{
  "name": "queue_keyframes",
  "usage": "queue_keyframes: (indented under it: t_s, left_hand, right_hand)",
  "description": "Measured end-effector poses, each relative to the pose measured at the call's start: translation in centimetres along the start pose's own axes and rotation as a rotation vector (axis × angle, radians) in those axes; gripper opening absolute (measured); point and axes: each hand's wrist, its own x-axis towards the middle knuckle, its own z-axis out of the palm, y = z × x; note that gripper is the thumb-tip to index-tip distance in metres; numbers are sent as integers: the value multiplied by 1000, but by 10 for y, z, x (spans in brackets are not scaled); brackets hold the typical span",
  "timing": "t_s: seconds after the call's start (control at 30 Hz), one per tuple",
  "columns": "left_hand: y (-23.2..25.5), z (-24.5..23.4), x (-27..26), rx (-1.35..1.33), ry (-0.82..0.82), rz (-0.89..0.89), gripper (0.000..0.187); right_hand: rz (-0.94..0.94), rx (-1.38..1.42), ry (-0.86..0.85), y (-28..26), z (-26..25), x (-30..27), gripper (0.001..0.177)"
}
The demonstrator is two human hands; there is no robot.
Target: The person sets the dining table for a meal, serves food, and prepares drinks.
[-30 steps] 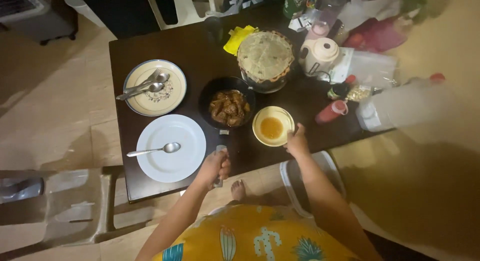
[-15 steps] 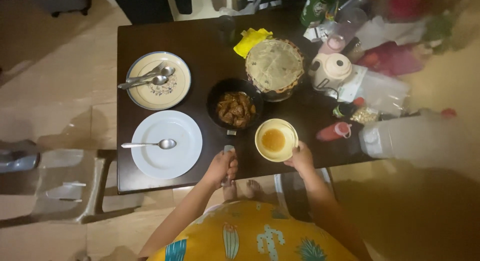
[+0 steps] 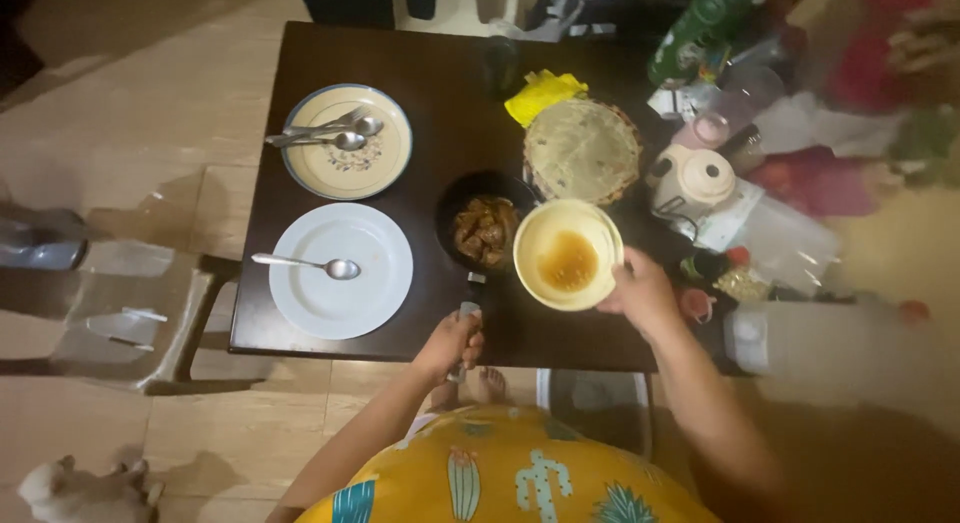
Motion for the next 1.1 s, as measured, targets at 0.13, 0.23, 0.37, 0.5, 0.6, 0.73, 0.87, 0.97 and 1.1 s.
queue_keyframes:
  t_s: [0.13, 0.23, 0.37, 0.5, 0.6, 0.73, 0.87, 0.97, 1.1]
  left_hand:
    - [-8, -5, 7, 11, 2, 39, 23]
    - [-37, -22, 32, 43, -7, 157, 28]
    - [-14, -4, 10, 107, 97, -34, 27]
    - [-39, -20, 37, 51, 51, 46, 23]
    - [-28, -12, 24, -4, 35, -20, 26]
    - [-11, -3, 10, -47, 33, -101, 28]
    - [-20, -4, 15, -34, 46, -66, 27]
    - [-16, 4, 9, 16, 110, 34, 29]
    - [-20, 0, 12, 76, 184, 53, 29]
  right_hand:
    - [-144, -6, -131, -57, 34, 43, 38]
    - [-157, -25, -213, -89, 69, 95, 38]
    - [-47, -249, -249, -159, 128, 128, 41]
    - [-54, -79, -261, -166, 177, 194, 38]
    - [16, -78, -259, -158, 203, 242, 35]
    - [148, -122, -155, -134, 227, 303, 37]
    - [251, -218, -70, -124, 244, 315, 36]
    - [295, -270, -42, -122, 248, 311, 36]
    - [330, -307, -102, -105, 249, 333, 33]
